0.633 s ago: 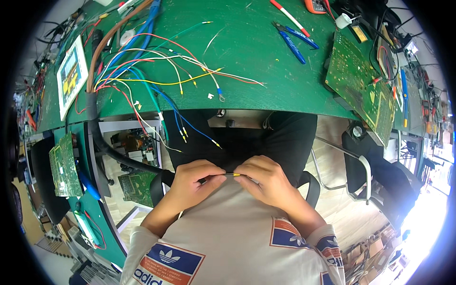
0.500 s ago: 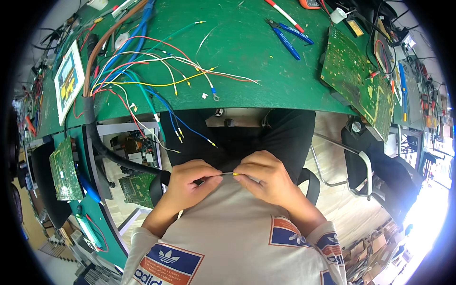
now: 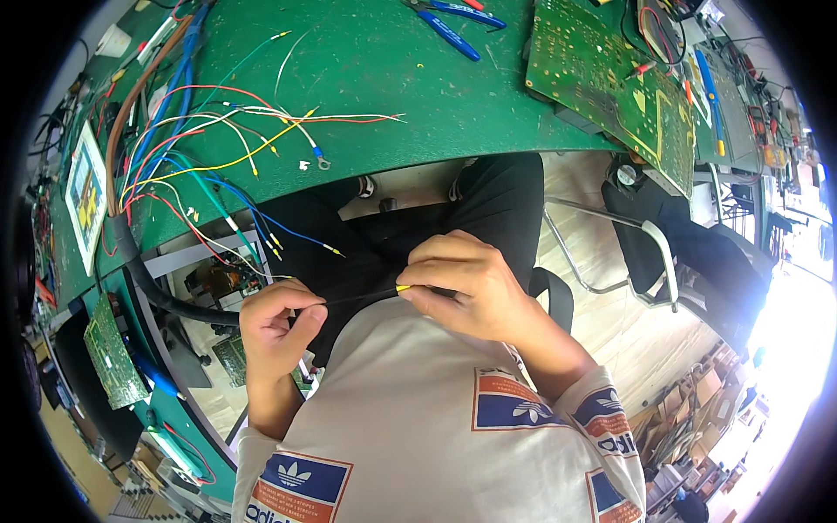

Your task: The person handles multiple wires on a workbench, inserting wire ends into connectors and organizing the bundle by hand and with pliers.

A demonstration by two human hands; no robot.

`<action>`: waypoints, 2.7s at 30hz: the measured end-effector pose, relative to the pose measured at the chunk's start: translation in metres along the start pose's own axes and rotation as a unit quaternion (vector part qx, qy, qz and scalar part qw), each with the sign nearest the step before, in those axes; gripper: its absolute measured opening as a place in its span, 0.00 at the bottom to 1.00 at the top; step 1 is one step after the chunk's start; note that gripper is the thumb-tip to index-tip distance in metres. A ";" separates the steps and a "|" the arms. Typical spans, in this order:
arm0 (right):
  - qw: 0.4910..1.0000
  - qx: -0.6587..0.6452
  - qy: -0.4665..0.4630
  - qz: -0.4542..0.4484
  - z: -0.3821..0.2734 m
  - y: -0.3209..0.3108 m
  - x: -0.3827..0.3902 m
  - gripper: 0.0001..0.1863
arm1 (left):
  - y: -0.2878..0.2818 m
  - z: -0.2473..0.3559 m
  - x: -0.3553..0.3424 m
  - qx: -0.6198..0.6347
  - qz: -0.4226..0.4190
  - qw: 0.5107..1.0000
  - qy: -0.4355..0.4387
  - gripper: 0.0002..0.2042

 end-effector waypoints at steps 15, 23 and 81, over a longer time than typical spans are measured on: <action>0.982 -0.184 0.044 -0.019 0.009 0.002 0.005 0.07 | 0.006 0.001 0.003 0.032 0.000 0.999 -0.007 0.05; 0.976 -0.214 0.022 0.011 0.015 -0.002 0.011 0.08 | 0.008 0.005 0.001 0.067 -0.004 0.998 -0.006 0.06; 0.941 -0.250 0.152 0.172 0.060 -0.051 0.026 0.07 | 0.011 0.052 -0.151 -0.445 -0.173 0.852 0.216 0.05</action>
Point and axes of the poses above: each hand's wrist, its own x-axis away from the middle knuckle, its own y-axis out of the palm, z = x × y, the point moved 8 cm from there along -x, towards the middle knuckle, and after that the axes turned 7 degrees about y, right-handed, at the moved point
